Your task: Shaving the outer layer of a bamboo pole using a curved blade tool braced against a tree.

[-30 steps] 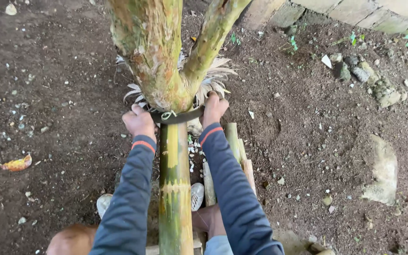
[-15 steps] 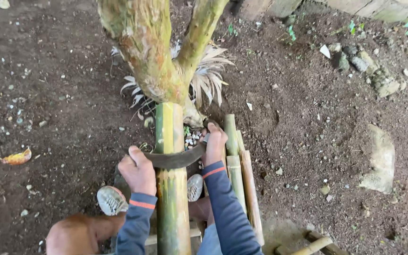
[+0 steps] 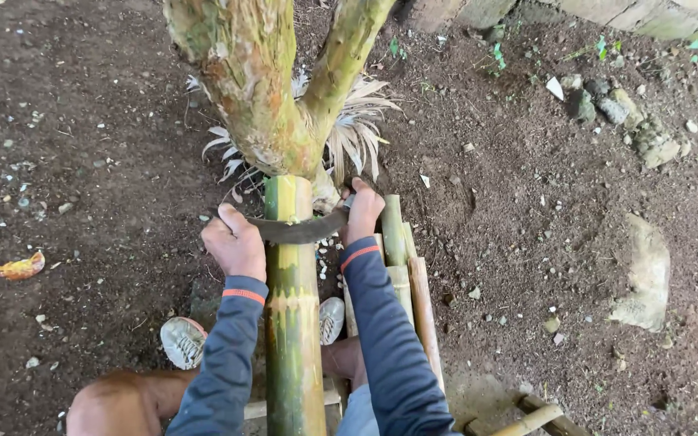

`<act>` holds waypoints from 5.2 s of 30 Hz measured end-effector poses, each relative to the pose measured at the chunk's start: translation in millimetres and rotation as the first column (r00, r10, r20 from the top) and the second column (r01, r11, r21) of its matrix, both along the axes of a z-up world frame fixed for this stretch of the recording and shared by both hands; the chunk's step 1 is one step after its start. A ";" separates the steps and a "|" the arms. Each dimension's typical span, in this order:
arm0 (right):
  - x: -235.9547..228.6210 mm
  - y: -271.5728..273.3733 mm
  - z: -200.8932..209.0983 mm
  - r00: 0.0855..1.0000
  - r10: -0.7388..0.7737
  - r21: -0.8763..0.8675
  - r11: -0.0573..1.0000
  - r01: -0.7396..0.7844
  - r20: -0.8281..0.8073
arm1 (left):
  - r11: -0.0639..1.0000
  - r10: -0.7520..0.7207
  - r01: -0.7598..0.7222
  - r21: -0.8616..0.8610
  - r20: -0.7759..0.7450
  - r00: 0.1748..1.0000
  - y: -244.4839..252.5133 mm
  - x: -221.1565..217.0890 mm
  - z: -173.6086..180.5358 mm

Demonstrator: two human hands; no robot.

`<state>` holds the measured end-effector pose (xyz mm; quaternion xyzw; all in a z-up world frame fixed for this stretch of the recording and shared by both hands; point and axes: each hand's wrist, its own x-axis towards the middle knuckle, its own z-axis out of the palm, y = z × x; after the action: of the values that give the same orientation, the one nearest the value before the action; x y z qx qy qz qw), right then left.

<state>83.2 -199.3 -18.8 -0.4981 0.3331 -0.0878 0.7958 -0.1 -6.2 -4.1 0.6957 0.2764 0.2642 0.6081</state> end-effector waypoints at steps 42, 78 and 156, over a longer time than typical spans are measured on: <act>6.5 0.9 -23.7 0.997 -0.062 0.090 0.994 0.067 -0.054 | 0.998 -0.050 0.048 0.032 0.062 0.997 4.0 11.0 2.6; -76.3 11.0 -14.9 0.998 0.024 0.119 0.993 -0.016 -0.062 | 0.996 -0.076 0.079 0.047 -0.064 0.995 10.5 -78.9 27.3; -15.2 -14.6 -75.8 0.970 0.234 0.166 0.961 -0.222 -0.058 | 0.958 -0.096 0.100 0.269 -0.028 0.995 12.0 7.4 12.6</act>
<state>68.0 -213.9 -94.5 -0.4712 0.3096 0.0506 0.8243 7.3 5.8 8.5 0.7870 0.2074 0.2639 0.5177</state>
